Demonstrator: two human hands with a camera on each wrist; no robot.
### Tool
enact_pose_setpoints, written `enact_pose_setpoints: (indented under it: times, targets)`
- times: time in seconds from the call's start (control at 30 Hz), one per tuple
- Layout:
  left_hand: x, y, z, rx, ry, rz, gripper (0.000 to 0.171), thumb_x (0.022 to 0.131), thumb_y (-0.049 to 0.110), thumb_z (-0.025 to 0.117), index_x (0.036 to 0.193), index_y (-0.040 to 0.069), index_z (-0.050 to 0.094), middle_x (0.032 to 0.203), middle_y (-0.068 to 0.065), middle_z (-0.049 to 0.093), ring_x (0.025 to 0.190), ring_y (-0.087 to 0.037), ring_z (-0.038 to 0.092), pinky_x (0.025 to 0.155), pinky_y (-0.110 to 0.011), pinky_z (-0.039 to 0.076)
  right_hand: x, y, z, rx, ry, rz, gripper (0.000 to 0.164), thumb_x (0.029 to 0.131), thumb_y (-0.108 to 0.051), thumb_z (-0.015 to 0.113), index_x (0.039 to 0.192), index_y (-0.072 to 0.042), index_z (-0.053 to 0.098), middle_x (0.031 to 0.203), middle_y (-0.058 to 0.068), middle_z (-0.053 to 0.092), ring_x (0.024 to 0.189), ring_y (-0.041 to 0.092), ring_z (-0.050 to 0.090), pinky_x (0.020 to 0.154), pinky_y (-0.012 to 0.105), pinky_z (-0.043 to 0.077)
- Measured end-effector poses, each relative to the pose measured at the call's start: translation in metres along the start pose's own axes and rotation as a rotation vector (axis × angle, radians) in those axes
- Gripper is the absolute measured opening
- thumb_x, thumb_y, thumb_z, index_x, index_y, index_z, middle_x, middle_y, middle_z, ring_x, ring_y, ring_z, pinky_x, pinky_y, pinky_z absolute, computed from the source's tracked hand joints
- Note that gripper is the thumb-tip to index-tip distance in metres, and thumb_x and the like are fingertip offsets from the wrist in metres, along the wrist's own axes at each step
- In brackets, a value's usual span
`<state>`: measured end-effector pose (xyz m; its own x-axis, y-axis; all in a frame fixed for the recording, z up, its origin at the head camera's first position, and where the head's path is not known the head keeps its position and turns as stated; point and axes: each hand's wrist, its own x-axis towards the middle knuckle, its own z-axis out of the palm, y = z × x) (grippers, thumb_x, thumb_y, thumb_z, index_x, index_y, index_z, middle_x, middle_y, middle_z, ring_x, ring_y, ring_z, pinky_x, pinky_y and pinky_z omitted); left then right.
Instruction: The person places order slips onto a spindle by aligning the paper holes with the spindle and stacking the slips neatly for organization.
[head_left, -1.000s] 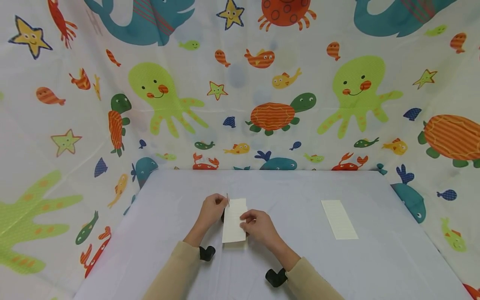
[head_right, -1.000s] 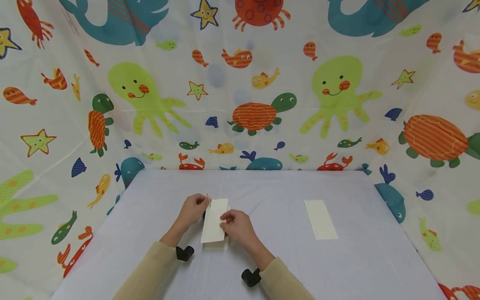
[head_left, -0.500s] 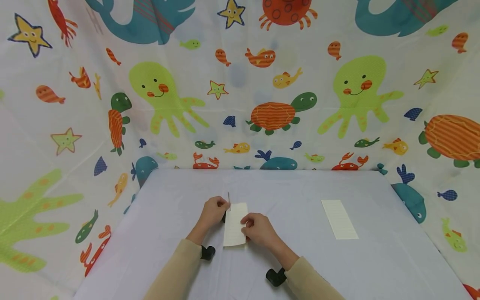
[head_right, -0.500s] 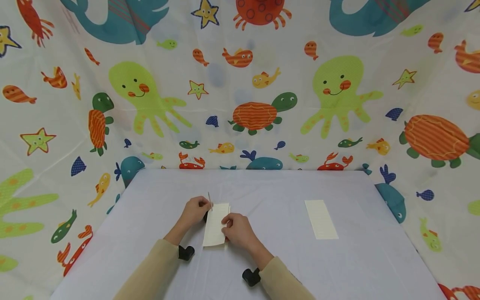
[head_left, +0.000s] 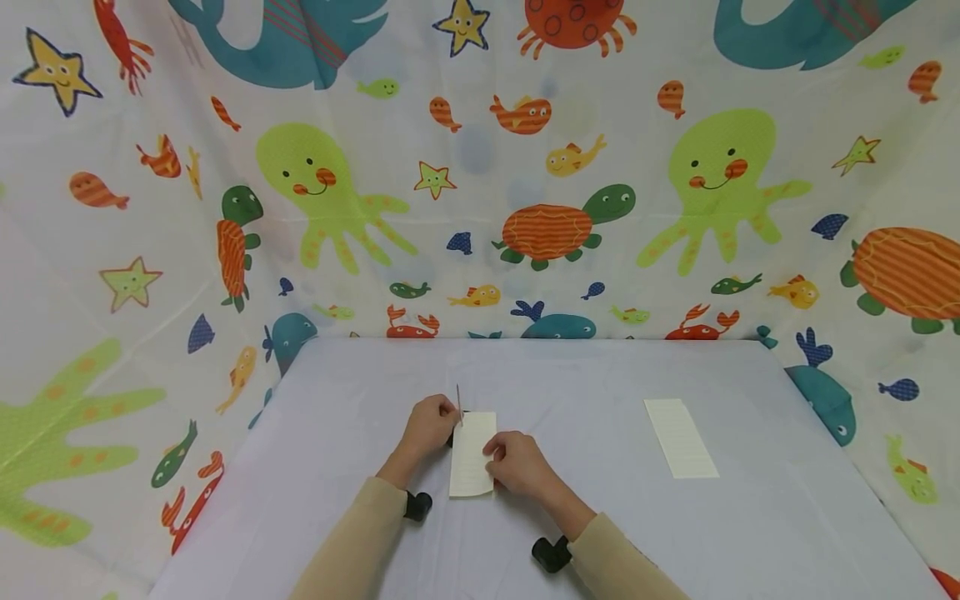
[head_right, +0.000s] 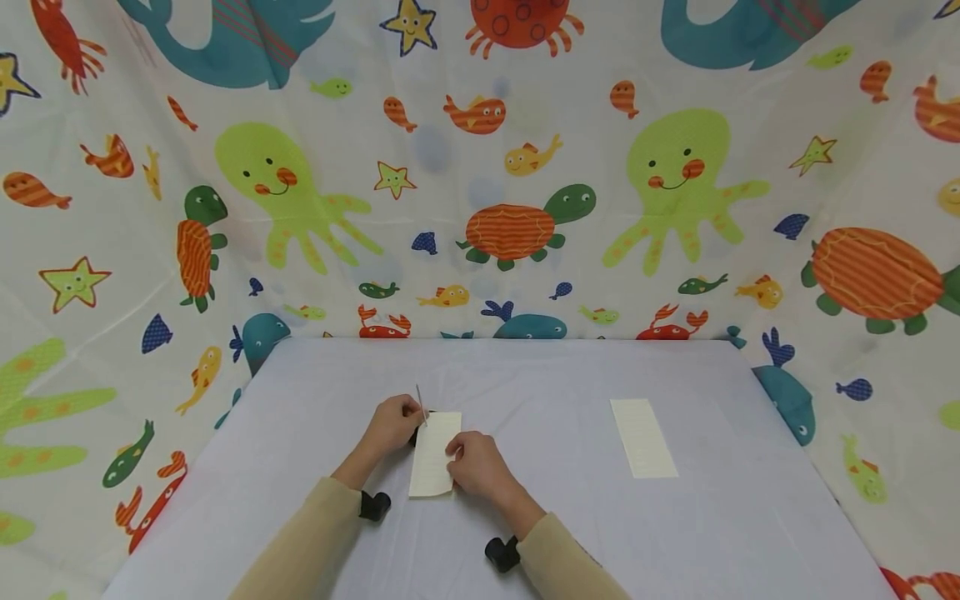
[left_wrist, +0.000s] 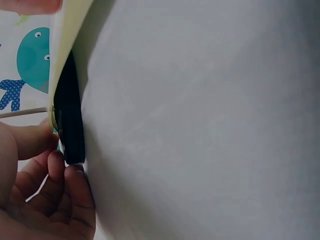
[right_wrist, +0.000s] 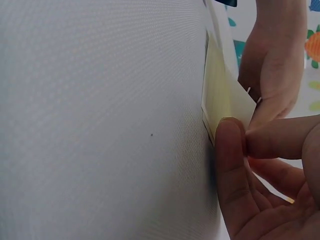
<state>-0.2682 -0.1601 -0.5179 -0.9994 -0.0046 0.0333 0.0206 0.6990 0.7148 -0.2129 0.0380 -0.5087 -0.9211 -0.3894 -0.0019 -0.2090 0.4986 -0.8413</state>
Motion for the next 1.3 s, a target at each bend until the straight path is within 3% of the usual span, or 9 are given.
enact_pose_setpoints:
  times: [0.23, 0.4, 0.6, 0.8, 0.93, 1.3]
  targets:
    - [-0.002, 0.002, -0.001, 0.008, -0.015, -0.017, 0.011, 0.094, 0.013, 0.067, 0.087, 0.004, 0.065, 0.073, -0.003, 0.057, 0.064, -0.016, 0.053, 0.055, -0.029, 0.043, 0.001, 0.001, 0.001, -0.013, -0.01, -0.001, 0.013, 0.083, 0.006, 0.064, 0.094, 0.003, 0.068, 0.069, 0.001, 0.053, 0.05, 0.009, 0.053, 0.048, 0.023, 0.042]
    - [-0.005, 0.002, -0.006, -0.005, -0.026, -0.017, 0.01, 0.091, 0.01, 0.071, 0.09, 0.003, 0.065, 0.078, -0.004, 0.06, 0.07, -0.017, 0.054, 0.061, -0.03, 0.046, 0.001, 0.0, 0.002, -0.013, -0.013, -0.007, 0.013, 0.082, 0.007, 0.064, 0.093, 0.003, 0.068, 0.068, 0.001, 0.054, 0.05, 0.01, 0.054, 0.048, 0.024, 0.043]
    - [-0.011, 0.001, -0.01, 0.002, -0.045, 0.036, 0.014, 0.088, 0.007, 0.075, 0.097, 0.003, 0.065, 0.089, -0.006, 0.057, 0.081, -0.019, 0.053, 0.073, -0.036, 0.047, 0.001, -0.001, 0.001, -0.013, -0.022, 0.002, 0.013, 0.081, 0.008, 0.064, 0.092, 0.003, 0.068, 0.069, 0.002, 0.054, 0.049, 0.01, 0.055, 0.047, 0.024, 0.043]
    - [-0.015, 0.004, -0.013, 0.022, -0.126, 0.081, 0.012, 0.086, 0.005, 0.073, 0.097, 0.007, 0.068, 0.098, -0.009, 0.054, 0.085, -0.022, 0.051, 0.075, -0.038, 0.045, 0.002, 0.0, 0.001, -0.016, -0.035, 0.032, 0.012, 0.083, 0.006, 0.064, 0.094, 0.003, 0.068, 0.07, 0.002, 0.054, 0.049, 0.01, 0.056, 0.047, 0.023, 0.043]
    - [-0.016, 0.005, -0.013, 0.035, -0.162, 0.068, 0.011, 0.087, 0.008, 0.074, 0.096, 0.01, 0.069, 0.099, -0.008, 0.054, 0.087, -0.022, 0.05, 0.077, -0.039, 0.044, 0.002, 0.0, 0.0, -0.009, -0.036, 0.029, 0.012, 0.083, 0.006, 0.063, 0.094, 0.003, 0.067, 0.07, 0.002, 0.053, 0.049, 0.01, 0.056, 0.047, 0.023, 0.043]
    - [-0.013, 0.005, -0.013, 0.025, -0.171, 0.036, 0.014, 0.086, 0.009, 0.075, 0.097, 0.009, 0.068, 0.103, -0.009, 0.055, 0.09, -0.024, 0.053, 0.082, -0.043, 0.047, -0.002, -0.002, -0.004, -0.048, -0.046, 0.006, 0.015, 0.082, 0.005, 0.065, 0.096, 0.002, 0.067, 0.072, 0.001, 0.055, 0.053, 0.009, 0.056, 0.05, 0.024, 0.045]
